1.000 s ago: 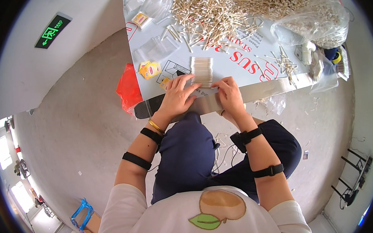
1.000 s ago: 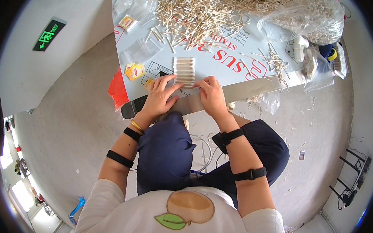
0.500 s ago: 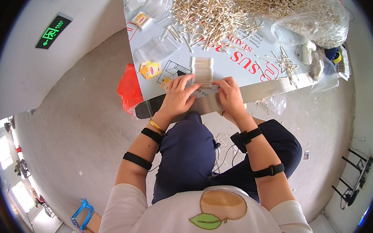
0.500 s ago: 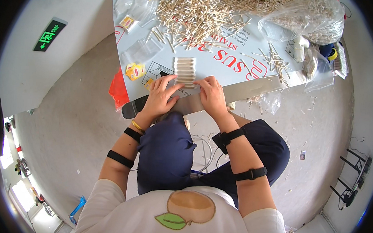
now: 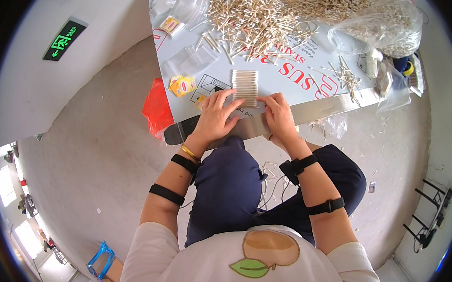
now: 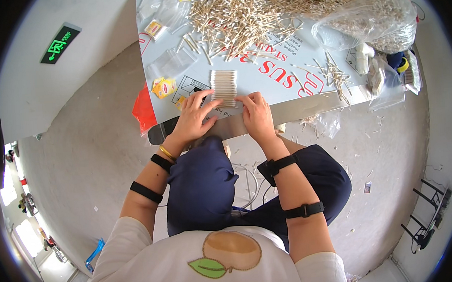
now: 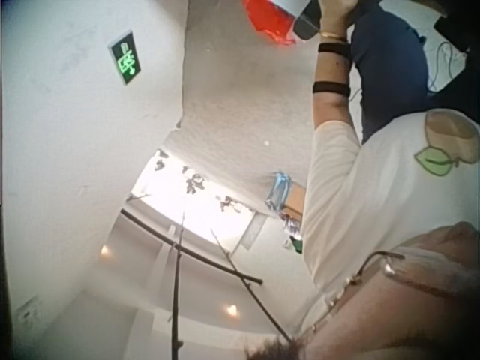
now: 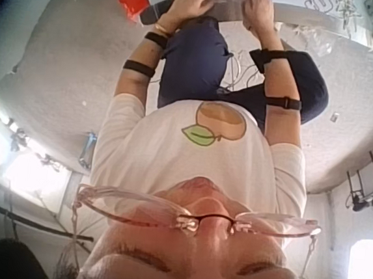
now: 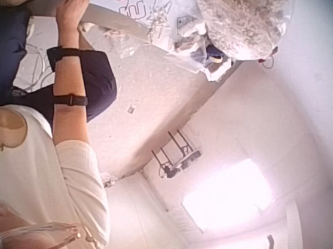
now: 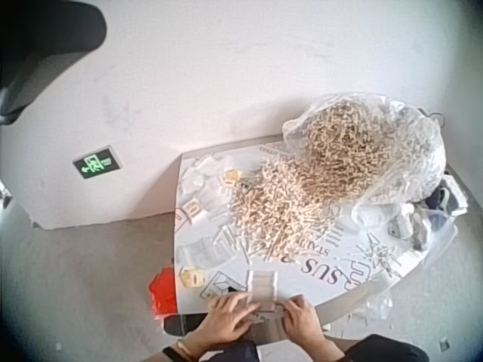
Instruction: Packing cotton swabs into individual plastic bags.
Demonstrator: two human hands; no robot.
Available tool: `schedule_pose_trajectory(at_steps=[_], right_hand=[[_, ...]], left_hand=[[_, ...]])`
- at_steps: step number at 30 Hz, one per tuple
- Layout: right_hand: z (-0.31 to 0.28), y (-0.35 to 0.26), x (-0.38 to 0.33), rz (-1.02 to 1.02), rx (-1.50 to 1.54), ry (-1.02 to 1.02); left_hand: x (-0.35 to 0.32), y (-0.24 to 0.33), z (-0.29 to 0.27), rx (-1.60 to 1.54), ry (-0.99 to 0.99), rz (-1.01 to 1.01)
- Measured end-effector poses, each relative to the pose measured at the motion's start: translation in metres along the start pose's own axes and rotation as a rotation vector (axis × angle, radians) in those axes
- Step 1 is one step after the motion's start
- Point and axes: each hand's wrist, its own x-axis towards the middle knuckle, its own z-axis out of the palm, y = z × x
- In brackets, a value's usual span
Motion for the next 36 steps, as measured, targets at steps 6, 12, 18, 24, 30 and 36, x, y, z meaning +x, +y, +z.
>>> schedule_pose_trajectory(at_steps=[6, 12, 18, 24, 30, 36], right_hand=[[0.000, 0.000, -0.001, 0.005, 0.002, 0.001], [0.000, 0.000, -0.001, 0.003, 0.005, 0.002], [0.000, 0.000, -0.001, 0.005, 0.009, 0.002], [-0.001, -0.001, 0.000, -0.008, 0.015, 0.008], [0.000, -0.007, 0.008, 0.027, 0.002, 0.003], [0.005, -0.004, 0.012, 0.003, -0.107, -0.022]], left_hand=[[0.008, -0.001, -0.001, 0.000, -0.013, -0.002], [0.012, -0.001, -0.001, 0.010, -0.015, 0.005], [0.012, -0.002, 0.000, 0.013, -0.007, 0.008], [0.011, -0.003, 0.001, 0.027, -0.006, 0.008], [0.009, -0.003, 0.001, 0.021, -0.008, 0.001], [0.009, -0.002, 0.001, 0.022, -0.016, -0.003]])
